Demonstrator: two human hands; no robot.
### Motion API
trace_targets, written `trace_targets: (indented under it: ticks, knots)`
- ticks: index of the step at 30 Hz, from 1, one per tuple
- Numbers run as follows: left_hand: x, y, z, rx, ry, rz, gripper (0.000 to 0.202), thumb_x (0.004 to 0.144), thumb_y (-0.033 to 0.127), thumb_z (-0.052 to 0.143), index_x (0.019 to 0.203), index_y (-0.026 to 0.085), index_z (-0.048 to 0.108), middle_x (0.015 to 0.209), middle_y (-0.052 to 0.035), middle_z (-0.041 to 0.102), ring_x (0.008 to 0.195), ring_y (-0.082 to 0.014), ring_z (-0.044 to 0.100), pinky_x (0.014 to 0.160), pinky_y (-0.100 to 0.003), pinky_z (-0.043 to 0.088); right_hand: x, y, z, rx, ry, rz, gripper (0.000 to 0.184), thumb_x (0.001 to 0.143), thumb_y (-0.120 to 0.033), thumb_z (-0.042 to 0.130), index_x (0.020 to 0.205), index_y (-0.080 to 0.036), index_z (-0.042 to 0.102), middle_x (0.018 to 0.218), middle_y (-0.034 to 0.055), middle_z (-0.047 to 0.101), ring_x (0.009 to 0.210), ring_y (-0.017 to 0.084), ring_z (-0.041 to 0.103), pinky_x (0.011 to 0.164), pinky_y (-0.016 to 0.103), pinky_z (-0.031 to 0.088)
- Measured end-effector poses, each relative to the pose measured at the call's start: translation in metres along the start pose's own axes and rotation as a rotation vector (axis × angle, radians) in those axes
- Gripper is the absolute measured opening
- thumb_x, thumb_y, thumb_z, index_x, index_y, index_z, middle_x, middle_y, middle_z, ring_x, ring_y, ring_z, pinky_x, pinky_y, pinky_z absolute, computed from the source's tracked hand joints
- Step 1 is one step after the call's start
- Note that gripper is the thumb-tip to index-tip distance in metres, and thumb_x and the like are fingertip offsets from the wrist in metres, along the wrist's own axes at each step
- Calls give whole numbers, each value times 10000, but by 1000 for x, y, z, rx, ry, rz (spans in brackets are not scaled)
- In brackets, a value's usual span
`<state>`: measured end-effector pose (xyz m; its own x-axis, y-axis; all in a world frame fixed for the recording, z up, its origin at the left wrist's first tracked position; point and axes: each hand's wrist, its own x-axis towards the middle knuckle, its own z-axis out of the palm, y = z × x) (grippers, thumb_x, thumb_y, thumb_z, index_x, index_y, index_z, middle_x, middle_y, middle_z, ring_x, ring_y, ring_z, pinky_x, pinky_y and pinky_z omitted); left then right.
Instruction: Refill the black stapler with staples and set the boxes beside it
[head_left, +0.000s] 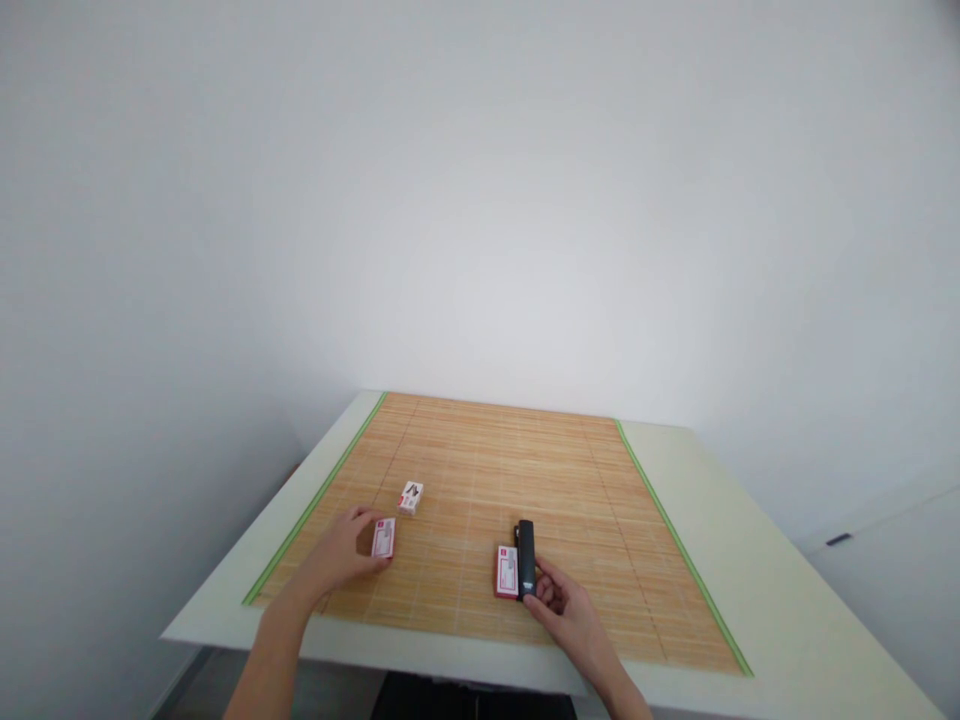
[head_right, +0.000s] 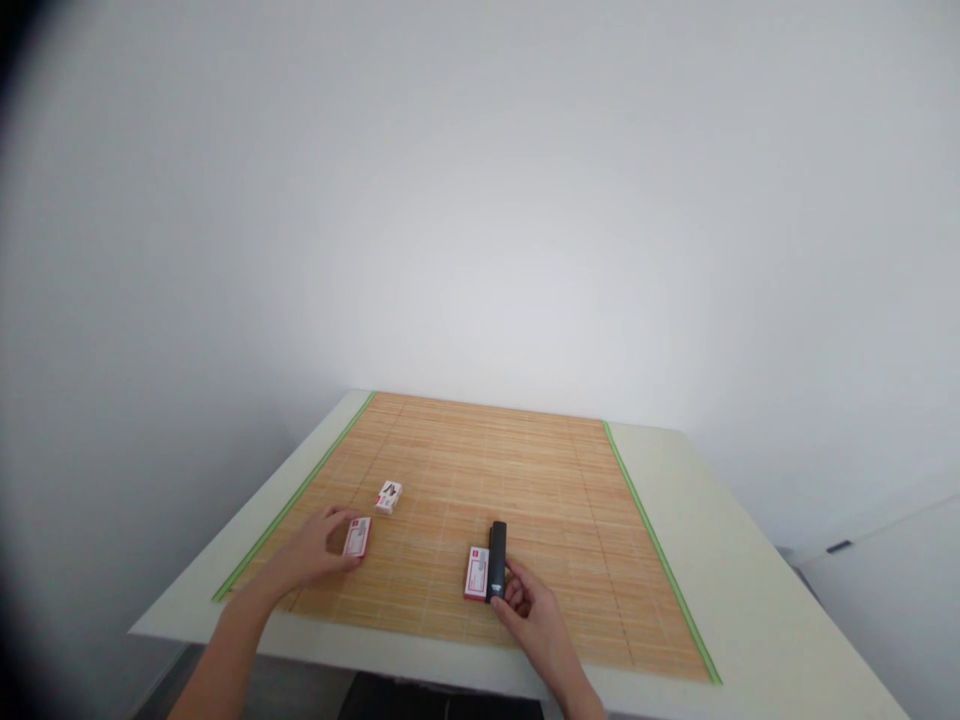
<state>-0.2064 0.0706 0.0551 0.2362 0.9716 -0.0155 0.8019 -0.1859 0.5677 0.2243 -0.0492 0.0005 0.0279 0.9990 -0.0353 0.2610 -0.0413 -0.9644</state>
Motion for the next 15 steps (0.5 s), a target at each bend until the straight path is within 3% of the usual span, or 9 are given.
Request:
trace_targets:
  ticks: [4, 7, 9, 12, 15]
  knots:
    - [1, 75, 19, -149, 15, 129, 614, 724, 484, 815, 1279, 284, 644, 1354, -70, 601, 1113, -298, 616, 938, -371, 510, -1, -4, 1, -15, -14, 27, 759, 763, -624, 761, 1365, -174, 649, 789, 1, 608, 688, 166, 551, 613, 283, 448]
    - [-1, 134, 46, -262, -40, 301, 630, 707, 440, 849, 1277, 284, 634, 1279, -50, 623, 1103, -269, 614, 924, -355, 506, -1, -6, 0, -24, -23, 24, 750, 774, -635, 748, 1358, -175, 653, 780, -2, 596, 686, 166, 544, 616, 282, 440]
    - [-1, 161, 66, -295, -74, 369, 627, 683, 415, 871, 1254, 292, 643, 1232, -42, 631, 1108, -267, 611, 940, -357, 492, -1, -7, 0, -23, -28, 20, 750, 782, -636, 740, 1369, -179, 646, 787, 1, 601, 690, 168, 547, 623, 285, 442]
    - [1, 175, 92, -290, -115, 397, 592, 652, 412, 890, 1188, 283, 672, 1175, -51, 632, 1076, -280, 611, 941, -374, 479, -2, -8, 0, -22, -36, 20, 746, 785, -632, 739, 1376, -186, 640, 794, 5, 608, 698, 174, 554, 628, 285, 442]
    - [2, 172, 104, -299, -132, 399, 615, 646, 400, 895, 1203, 279, 662, 1196, -61, 620, 1093, -287, 598, 948, -377, 469, -2, -5, 0, -19, -39, 2, 699, 806, -594, 739, 1364, -183, 646, 799, 4, 606, 711, 176, 558, 631, 280, 437]
